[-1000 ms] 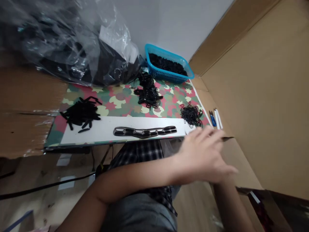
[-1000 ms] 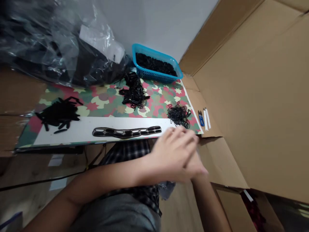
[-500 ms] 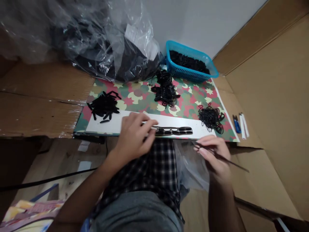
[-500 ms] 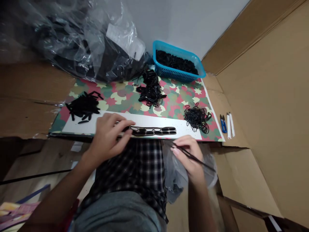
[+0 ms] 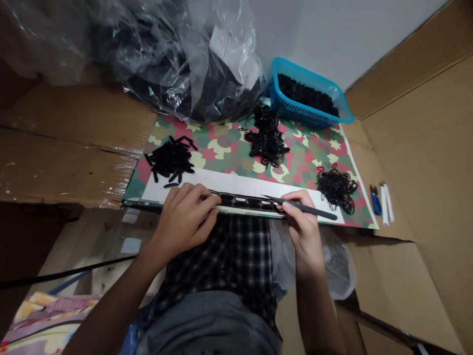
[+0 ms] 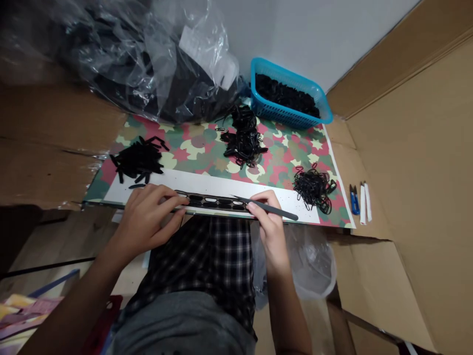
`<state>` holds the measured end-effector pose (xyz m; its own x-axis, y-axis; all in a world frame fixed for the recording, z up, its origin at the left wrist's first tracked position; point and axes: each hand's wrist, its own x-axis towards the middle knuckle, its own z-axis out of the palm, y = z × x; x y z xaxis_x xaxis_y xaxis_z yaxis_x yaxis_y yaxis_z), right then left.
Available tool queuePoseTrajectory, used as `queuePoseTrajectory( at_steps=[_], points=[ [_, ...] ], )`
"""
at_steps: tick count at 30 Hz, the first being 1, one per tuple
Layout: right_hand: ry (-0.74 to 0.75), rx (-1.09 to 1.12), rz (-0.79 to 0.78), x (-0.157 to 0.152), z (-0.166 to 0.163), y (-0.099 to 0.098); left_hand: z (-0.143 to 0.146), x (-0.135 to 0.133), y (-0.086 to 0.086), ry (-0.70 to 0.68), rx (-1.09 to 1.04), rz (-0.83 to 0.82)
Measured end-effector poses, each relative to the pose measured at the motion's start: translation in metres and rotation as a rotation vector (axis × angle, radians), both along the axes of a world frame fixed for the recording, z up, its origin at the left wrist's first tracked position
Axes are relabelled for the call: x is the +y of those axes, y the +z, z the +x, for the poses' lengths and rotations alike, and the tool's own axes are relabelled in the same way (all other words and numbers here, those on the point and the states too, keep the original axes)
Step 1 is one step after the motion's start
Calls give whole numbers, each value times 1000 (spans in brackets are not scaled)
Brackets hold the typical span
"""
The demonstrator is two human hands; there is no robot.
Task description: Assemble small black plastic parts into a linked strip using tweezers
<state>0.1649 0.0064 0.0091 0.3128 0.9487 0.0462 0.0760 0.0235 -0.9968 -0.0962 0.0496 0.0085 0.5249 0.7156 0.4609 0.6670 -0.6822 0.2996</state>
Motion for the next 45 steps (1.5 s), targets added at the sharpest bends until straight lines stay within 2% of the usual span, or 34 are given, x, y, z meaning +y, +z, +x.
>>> queuePoseTrajectory(
  at_steps=[3, 5, 7, 10, 13, 18, 29, 34, 39, 41, 45],
  points=[
    [-48, -36, 57, 0, 4, -2, 1, 0, 0, -8, -22, -10],
    [-44, -207, 195, -2, 2, 1, 5, -2, 1, -4, -44, 7],
    [41, -456, 375, -4, -6, 8, 10, -4, 0, -3, -55, 34],
    [291, -843, 570, -7, -23, 20, 17, -6, -3, -3, -46, 65],
    [461, -1034, 626, -4, -37, 26, 19, -6, -7, 6, -39, 57],
    [502, -1079, 612, 7, -42, 23, 19, -5, -10, 28, -38, 50],
    [433, -796, 496, 13, -41, 16, 20, -5, -13, 55, -36, 57],
    [364, -524, 250, 18, -34, 10, 20, -4, -14, 63, -41, 82],
    [279, 40, -70, 32, -32, 7, 20, -4, -14, 66, -40, 95],
    [255, 192, -121, 38, -31, 6, 21, -4, -13, 62, -39, 107],
    [239, 273, -169, 47, -26, 7, 21, -3, -13, 59, -42, 131]
  ],
)
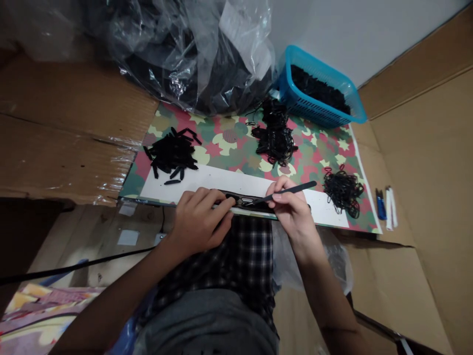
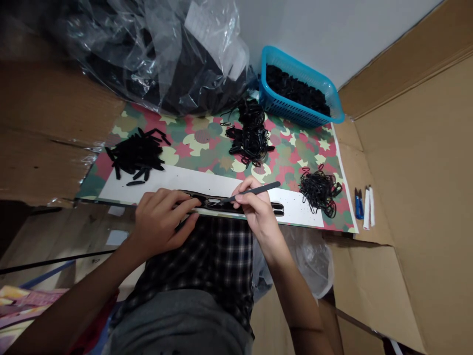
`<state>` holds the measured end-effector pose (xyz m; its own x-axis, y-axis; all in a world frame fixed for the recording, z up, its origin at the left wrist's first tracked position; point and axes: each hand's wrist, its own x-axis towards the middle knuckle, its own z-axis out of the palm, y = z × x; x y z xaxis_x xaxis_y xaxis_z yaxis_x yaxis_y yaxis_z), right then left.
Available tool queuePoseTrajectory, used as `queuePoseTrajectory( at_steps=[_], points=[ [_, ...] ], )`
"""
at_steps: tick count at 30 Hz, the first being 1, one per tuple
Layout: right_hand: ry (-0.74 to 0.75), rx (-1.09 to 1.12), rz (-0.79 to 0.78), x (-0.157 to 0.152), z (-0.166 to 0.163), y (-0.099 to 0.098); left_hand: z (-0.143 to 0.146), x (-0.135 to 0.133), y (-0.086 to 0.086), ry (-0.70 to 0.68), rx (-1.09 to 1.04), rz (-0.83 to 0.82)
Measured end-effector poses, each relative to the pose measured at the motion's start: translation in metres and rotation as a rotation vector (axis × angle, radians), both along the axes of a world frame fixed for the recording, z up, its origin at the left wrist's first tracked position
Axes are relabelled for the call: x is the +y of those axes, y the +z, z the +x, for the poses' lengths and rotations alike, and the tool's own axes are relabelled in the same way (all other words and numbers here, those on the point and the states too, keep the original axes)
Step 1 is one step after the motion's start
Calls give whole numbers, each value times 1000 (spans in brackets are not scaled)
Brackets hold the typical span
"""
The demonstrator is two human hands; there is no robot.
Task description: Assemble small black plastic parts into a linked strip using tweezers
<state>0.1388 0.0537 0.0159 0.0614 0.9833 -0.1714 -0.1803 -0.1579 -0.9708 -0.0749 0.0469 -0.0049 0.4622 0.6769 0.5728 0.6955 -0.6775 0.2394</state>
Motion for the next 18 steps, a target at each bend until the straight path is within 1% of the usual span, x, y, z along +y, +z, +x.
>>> queuePoseTrajectory(
  at_steps=[6, 9, 15, 18],
  points=[
    [12, 47, 1, 8, 6, -2, 1, 2, -2, 6, -29, 42],
    [11, 77, 2, 11, 7, -3, 1, 2, -2, 6, -18, 37],
    [116, 106, -26, 13, 16, -6, 1, 1, -1, 9, -17, 50],
    [154, 170, -64, 16, 22, -5, 1, 1, -3, 15, -19, 52]
  ],
)
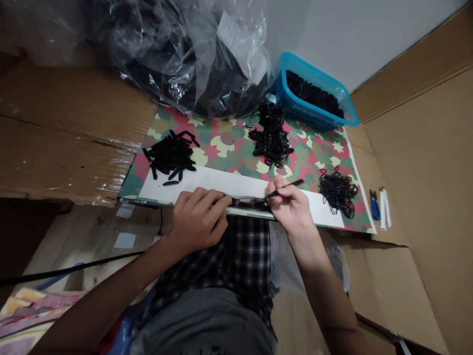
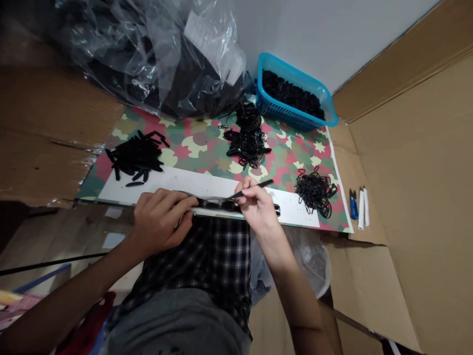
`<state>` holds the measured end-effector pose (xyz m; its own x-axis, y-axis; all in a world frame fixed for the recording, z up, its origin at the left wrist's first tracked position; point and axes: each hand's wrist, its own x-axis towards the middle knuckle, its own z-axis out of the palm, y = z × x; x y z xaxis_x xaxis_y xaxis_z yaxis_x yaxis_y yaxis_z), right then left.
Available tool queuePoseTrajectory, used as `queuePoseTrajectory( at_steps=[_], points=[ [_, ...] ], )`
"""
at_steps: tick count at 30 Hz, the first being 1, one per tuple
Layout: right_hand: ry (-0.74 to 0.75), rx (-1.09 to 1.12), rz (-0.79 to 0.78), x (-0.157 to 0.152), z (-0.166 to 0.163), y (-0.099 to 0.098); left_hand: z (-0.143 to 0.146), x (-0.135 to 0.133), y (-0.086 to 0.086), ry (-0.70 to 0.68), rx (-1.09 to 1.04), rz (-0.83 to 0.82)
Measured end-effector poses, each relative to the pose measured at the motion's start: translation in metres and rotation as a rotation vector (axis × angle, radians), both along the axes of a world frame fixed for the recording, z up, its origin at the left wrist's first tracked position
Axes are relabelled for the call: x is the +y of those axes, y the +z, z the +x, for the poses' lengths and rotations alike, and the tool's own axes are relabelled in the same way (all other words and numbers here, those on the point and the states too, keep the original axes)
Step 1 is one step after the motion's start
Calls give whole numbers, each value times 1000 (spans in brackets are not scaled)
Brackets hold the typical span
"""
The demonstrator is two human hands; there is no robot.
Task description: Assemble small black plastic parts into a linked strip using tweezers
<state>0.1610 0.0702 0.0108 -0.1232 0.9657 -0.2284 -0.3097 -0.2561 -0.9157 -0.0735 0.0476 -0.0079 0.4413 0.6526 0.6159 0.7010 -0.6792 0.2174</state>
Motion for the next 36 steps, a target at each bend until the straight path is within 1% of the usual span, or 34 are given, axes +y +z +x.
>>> queuePoseTrajectory(
  at_steps=[2, 5, 7, 9, 10, 12, 15, 16, 18, 24, 30, 33, 36],
  points=[
    [-9, 50, -21, 3, 3, 1, 0, 0, -1, 3, 1, -3],
    [-63, 80, -12, 4, 4, 3, 0, -1, -2, 7, 3, -8],
    [-90, 72, 35, 0, 1, 4, 0, -1, -2, 12, 1, -10],
    [-114, 14, 134, -10, -3, 5, 0, -1, -2, 9, -3, -13],
    [-129, -46, 207, -17, -6, 6, 0, -1, -2, 5, -5, -15],
    [-164, -234, 383, -32, -11, 8, 0, -1, -1, 1, -4, -15],
    [-137, -564, 618, -51, -18, 8, 0, -1, -1, 6, 3, -9],
    [-118, -638, 672, -55, -20, 8, -1, -1, -1, 6, 6, -8],
    [-97, -707, 735, -58, -23, 6, -1, -1, -1, 4, 9, -5],
    [-101, -738, 707, -53, -27, -2, -2, -1, -4, -2, -10, 19],
    [-113, -701, 649, -50, -29, -6, -1, 0, -5, -2, -14, 17],
    [-149, -599, 578, -48, -29, -10, -1, 0, -4, -7, -12, 15],
    [-181, -409, 443, -46, -31, -12, -2, 0, -4, -10, -11, 8]
  ],
)
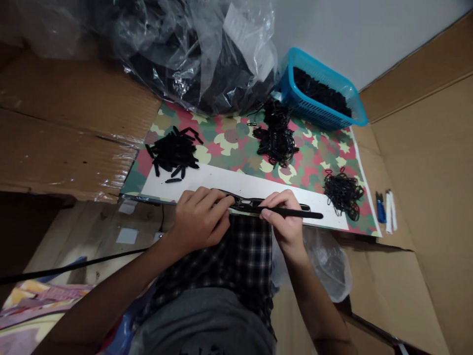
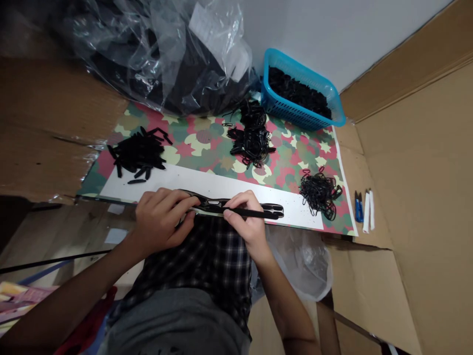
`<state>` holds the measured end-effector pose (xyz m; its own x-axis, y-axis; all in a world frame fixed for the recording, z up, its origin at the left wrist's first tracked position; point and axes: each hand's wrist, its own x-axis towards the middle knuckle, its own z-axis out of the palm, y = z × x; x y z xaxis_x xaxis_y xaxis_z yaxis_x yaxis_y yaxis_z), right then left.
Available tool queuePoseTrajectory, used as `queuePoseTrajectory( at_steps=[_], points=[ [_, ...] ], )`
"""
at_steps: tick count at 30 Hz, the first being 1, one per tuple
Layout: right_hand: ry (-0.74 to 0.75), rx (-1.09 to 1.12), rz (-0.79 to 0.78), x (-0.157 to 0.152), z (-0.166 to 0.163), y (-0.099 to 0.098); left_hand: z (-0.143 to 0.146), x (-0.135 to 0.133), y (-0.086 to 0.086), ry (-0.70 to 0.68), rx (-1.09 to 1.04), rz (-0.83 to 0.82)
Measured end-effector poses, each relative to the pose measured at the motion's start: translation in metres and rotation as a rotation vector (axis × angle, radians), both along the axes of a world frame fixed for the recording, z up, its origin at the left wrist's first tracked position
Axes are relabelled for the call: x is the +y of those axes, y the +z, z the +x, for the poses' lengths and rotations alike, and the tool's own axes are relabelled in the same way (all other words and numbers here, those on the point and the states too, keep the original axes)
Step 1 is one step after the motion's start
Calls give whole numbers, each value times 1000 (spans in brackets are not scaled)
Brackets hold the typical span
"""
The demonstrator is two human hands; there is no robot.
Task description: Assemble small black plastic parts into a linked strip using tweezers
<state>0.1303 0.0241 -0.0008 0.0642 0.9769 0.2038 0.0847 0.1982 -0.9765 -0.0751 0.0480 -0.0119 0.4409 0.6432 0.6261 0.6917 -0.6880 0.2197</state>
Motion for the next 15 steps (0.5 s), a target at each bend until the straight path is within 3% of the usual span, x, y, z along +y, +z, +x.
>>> queuePoseTrajectory(
  at_steps=[5, 15],
  points=[
    [-6, 279, -137, 4, -1, 8, 1, 0, -1, -1, -3, 1],
    [-27, 362, -251, 13, 6, 15, 2, 0, 0, 6, -1, 11]
  ],
)
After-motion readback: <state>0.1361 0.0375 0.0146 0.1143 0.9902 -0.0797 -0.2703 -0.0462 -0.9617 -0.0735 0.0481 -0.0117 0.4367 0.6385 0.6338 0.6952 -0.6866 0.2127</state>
